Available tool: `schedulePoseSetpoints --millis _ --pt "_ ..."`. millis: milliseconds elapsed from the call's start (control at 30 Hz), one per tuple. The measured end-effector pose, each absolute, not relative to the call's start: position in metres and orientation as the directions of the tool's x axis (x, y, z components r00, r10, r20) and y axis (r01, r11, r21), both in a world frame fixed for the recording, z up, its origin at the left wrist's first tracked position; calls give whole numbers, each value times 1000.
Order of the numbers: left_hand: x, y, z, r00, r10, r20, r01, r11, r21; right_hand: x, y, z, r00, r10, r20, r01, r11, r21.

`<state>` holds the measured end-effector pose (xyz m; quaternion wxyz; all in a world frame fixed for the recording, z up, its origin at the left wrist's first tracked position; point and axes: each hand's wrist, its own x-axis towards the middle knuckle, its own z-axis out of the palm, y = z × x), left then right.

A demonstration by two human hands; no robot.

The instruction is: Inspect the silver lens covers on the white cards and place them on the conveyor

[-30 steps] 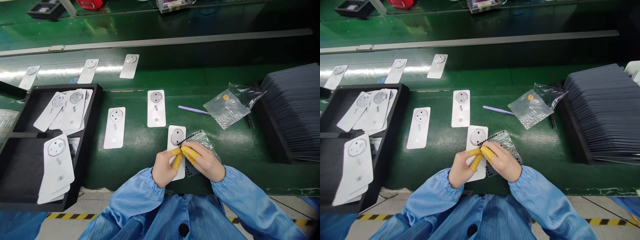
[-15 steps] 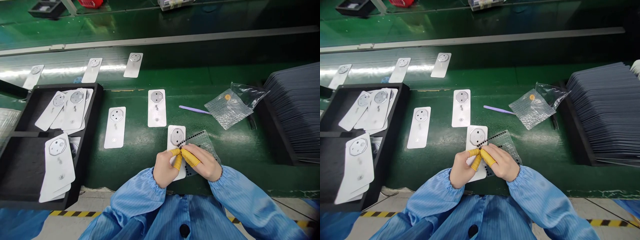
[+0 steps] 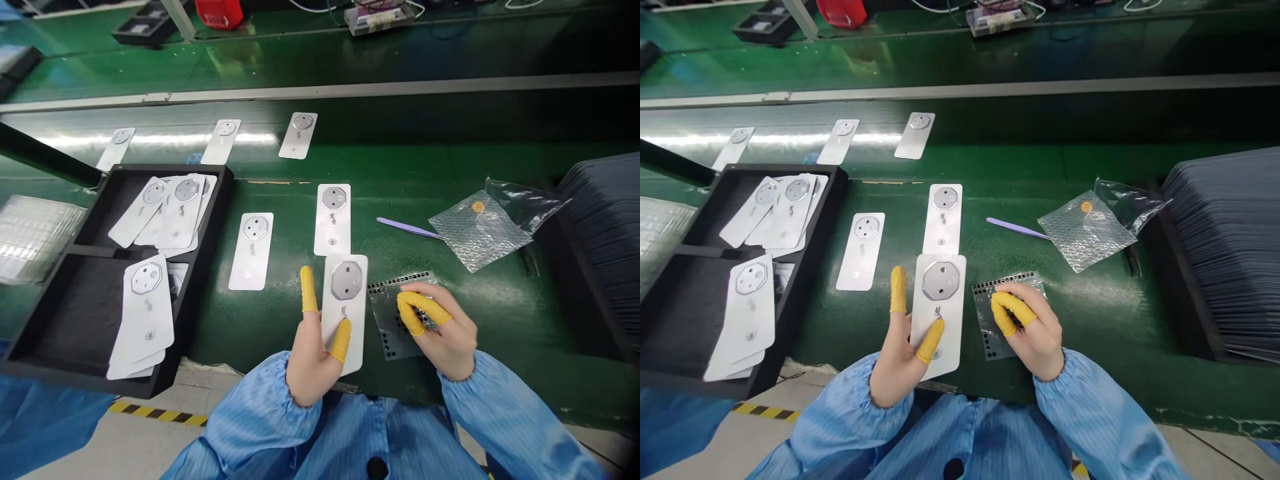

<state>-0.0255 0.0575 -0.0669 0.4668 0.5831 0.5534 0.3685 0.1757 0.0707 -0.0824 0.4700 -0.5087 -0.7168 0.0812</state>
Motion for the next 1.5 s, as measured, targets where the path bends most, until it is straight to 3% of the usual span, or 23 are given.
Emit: schedulePoseSetpoints --millis 100,200,400,533,700,967,1267,1500 --pt "-15 49 -53 197 976 -90 195 51 980 161 68 -61 -7 741 672 702 482 -525" --pt "-2 45 -44 257 963 -76 136 42 990 149 62 -53 -9 761 649 669 486 -562" --pt "3 41 -41 279 956 87 251 -160 955 149 49 -61 13 806 591 628 454 -632" --pt "2 43 -39 300 936 187 271 -271 924 147 49 -55 -50 783 620 639 502 -583" --pt "3 46 -35 310 939 150 268 -237 934 141 48 -55 -109 716 690 688 555 -467" --pt "5 47 -36 319 933 167 277 -260 925 143 49 -52 -168 734 658 722 546 -425" --pt "5 47 -38 323 919 228 307 -329 893 140 42 -45 -235 782 577 751 523 -404" --pt "3 42 -48 336 927 166 323 -279 904 139 37 -49 -242 845 477 762 470 -446"
